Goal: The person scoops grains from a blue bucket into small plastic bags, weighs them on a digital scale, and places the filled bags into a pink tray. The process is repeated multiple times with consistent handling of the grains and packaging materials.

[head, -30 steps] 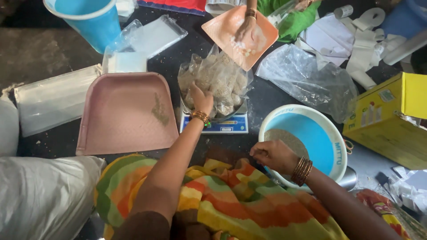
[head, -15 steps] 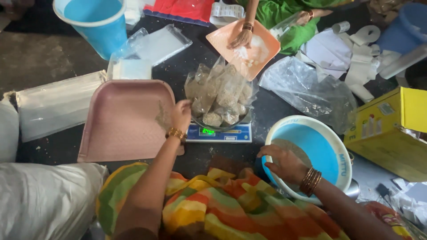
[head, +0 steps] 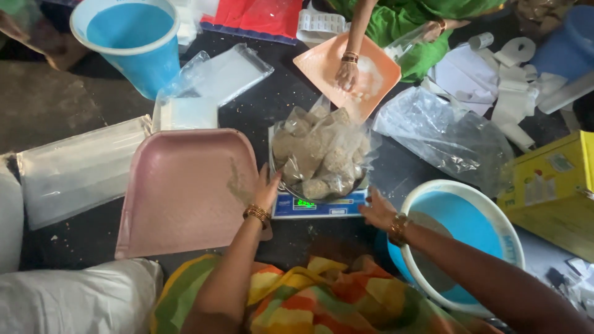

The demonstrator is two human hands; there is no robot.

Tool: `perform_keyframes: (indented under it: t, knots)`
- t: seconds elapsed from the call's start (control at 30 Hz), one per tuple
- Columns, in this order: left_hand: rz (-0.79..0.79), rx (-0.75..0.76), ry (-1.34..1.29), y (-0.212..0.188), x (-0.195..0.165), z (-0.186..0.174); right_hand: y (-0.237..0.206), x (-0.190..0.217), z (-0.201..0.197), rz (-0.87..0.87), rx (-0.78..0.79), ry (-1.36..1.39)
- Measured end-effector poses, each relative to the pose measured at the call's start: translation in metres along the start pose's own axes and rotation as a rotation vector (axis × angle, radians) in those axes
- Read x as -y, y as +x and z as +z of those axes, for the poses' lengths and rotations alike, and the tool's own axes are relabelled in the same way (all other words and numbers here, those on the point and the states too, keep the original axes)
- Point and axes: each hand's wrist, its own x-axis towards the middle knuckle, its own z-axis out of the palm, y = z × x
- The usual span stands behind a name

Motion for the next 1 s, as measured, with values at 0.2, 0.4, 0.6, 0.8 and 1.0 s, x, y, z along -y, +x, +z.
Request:
perform_keyframes:
  t: [0.2, 0.4, 0.6, 0.8, 1.0]
  knots:
    - [0.036, 0.124, -0.342, 0.016, 0.010, 0.003, 0.047, 0.043, 0.021, 0.181, -0.295, 0.480]
    - [-0.063, 0.074, -0.320, 0.026, 0.018, 0.005, 0.064, 0.061, 0.033, 0.201, -0.358, 0.766]
    - [-0.017, 0.073, -0.356, 0.027, 0.019, 0.007, 0.070, 0.069, 0.047, -0.184, -0.751, 0.852]
    - [-0.089, 0.093, -0.433, 0.026, 0.026, 0.010, 0.079, 0.052, 0.045, -0.140, -0.712, 0.561]
    - [-0.071, 0.091, -0.447, 0.027, 0.031, 0.009, 0.089, 0.043, 0.052, -0.233, -0.640, 0.741]
